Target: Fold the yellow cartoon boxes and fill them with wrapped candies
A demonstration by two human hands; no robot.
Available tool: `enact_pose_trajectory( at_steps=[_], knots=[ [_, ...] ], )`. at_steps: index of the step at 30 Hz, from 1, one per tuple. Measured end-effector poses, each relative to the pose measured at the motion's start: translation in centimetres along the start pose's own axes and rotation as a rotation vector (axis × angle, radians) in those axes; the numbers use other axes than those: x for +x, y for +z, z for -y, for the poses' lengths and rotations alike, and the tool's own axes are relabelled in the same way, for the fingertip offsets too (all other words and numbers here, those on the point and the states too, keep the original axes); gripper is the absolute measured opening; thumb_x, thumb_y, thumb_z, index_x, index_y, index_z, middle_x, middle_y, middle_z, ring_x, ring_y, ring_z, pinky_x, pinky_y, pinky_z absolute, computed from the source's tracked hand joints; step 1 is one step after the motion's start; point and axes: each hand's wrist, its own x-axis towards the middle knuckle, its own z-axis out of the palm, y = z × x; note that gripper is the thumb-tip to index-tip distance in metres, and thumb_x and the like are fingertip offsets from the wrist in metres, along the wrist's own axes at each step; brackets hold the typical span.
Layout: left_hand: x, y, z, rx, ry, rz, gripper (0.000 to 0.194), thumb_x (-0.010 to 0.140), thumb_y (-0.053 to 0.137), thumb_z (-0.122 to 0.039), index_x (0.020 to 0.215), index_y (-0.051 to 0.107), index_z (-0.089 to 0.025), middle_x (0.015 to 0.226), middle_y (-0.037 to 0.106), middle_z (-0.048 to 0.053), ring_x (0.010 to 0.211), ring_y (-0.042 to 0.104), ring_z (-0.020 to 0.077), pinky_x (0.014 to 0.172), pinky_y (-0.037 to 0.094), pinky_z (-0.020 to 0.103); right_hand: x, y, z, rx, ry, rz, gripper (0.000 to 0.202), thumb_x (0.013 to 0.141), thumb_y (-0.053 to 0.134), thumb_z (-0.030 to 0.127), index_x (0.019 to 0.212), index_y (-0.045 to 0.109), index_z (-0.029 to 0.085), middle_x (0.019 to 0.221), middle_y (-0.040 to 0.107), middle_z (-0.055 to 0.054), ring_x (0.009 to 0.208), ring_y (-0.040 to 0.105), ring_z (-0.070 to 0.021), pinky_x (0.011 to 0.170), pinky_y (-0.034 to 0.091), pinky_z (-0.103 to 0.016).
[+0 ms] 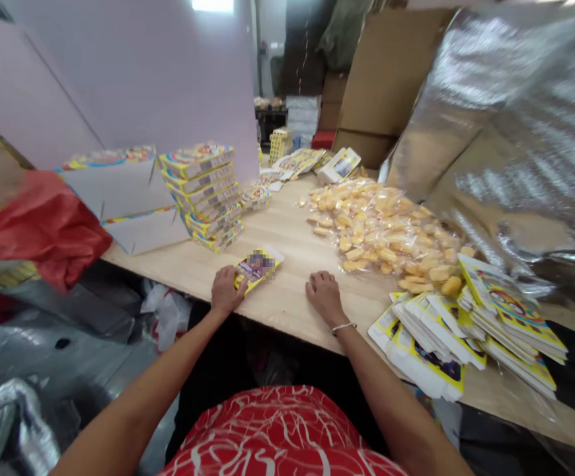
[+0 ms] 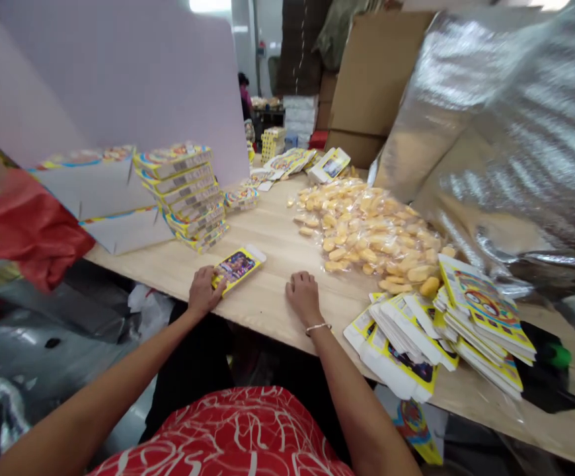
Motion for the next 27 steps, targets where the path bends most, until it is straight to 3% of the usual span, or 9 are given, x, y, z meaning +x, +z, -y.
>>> enact_pose_trajectory(
  at_steps=[9,27],
  knots=[
    [0.1,1.2,1.2,-0.045,0.101,-0.106,0.018,0.083,0.050,-0.033,0.096,0.050,-0.021,0.100,0.057,0.009,0.098,0.054,0.0279,0.087,0.048,0.044,-0.1,-0.2,0.3,0.019,0.033,-0.089,0.015,0.085,0.054,0.019,0.097,0.062,0.018,0.099,0.059,-0.007,0.096,0.050,-0.0218,0.087,0.037,-0.031],
    [0.3,2.4,2.8,-0.106,0.093,-0.085,0.024,0.082,0.049,-0.042,0.095,0.050,-0.022,0.098,0.058,0.008,0.096,0.055,0.0283,0.089,0.048,0.047,-0.5,-0.1,0.2,0.065,0.067,-0.084,0.015,0.083,0.055,0.020,0.096,0.063,0.017,0.104,0.060,-0.008,0.099,0.050,-0.0218,0.090,0.037,-0.031]
  ],
)
